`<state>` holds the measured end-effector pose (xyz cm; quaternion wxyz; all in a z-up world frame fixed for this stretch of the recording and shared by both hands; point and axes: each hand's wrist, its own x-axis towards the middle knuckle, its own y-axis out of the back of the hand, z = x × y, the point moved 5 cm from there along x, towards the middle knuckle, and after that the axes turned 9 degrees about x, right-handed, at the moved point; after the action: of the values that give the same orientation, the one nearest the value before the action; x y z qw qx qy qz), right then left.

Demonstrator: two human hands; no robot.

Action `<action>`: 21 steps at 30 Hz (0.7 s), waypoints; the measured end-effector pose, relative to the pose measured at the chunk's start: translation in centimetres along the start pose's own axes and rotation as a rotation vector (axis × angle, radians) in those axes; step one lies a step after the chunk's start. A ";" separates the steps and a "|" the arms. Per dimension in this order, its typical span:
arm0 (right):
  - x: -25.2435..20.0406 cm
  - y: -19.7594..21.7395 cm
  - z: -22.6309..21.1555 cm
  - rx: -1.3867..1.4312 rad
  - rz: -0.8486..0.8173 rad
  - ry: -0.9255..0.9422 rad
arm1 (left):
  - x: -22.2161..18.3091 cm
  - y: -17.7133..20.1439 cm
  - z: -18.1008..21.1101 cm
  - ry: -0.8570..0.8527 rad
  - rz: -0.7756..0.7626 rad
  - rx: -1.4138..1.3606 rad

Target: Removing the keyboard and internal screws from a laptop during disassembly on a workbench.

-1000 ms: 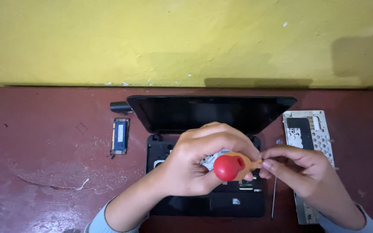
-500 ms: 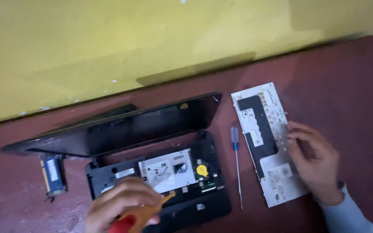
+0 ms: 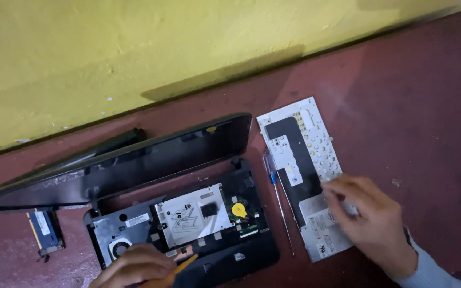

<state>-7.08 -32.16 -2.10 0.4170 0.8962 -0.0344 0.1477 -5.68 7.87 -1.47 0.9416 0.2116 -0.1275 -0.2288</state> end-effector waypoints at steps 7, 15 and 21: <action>-1.5 -2.1 -1.6 -0.130 -0.268 0.029 | 1.1 -0.4 0.7 -0.034 -0.025 -0.012; -0.9 -2.2 -2.2 -0.245 -0.353 0.081 | 1.4 -0.7 1.4 0.009 -0.018 -0.009; -1.2 -4.2 -0.9 -0.501 -0.549 0.128 | 2.7 -1.0 3.9 0.051 0.138 0.062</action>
<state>-7.68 -28.80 -4.97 0.6486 0.7313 0.1980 0.0733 -5.00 4.39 1.84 0.9511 0.2371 -0.1245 -0.1540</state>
